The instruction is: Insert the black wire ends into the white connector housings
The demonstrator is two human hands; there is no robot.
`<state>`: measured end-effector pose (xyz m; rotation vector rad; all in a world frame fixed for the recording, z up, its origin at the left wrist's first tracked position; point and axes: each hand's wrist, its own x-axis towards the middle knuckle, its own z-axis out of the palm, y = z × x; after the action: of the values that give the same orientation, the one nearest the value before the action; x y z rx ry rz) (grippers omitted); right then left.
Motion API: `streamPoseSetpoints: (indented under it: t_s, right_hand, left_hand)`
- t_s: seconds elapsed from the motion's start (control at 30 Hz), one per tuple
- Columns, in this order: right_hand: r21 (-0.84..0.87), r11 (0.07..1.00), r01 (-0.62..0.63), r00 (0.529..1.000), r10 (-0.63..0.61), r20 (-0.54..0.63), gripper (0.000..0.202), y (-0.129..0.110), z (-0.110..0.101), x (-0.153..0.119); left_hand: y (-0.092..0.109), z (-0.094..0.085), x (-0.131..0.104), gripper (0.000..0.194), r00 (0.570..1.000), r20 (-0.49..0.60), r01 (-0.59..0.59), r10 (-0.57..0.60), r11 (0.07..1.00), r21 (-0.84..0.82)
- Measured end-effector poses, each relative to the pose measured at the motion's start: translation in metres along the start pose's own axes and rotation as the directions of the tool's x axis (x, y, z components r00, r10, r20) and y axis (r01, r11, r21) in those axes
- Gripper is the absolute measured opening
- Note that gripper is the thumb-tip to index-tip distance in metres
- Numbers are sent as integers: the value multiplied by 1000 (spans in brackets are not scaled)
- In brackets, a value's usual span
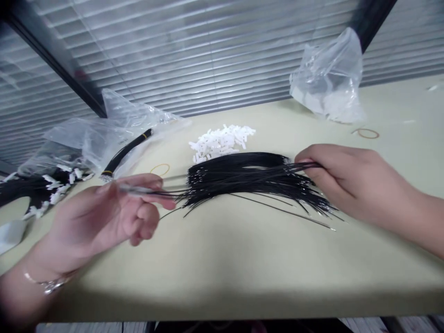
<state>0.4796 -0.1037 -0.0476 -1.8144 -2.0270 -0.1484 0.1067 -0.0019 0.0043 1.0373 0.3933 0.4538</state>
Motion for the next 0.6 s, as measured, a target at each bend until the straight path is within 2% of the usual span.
streamPoseSetpoints:
  t_s: [0.07,0.17,0.27,0.33,0.4,0.5,0.6]
  right_hand:
    - [107,991,80,995,-85,43,30,-5,8,10]
    - [217,973,74,974,-117,196,29,-10,19,27]
    - [297,949,105,927,-202,317,24,-1,27,32]
    - [321,938,131,901,-247,355,22,11,30,27]
    - [306,940,148,897,-258,360,21,21,33,22]
    - [298,929,217,885,-316,341,21,26,35,19]
    - [313,907,282,862,-383,333,21,25,33,23]
  left_hand:
    - [-6,3,5,26,993,-92,69,-73,997,-47]
    - [-13,9,6,12,980,-173,95,-101,995,-42]
    - [-15,13,-4,15,993,-88,75,-72,997,28]
    - [-13,17,-15,15,995,-82,67,-60,994,89]
    - [-10,22,-27,18,994,-93,66,-53,987,149]
    - [-8,31,-38,19,998,-45,59,-53,986,154]
    - [-17,43,-35,10,990,-29,141,-138,972,190]
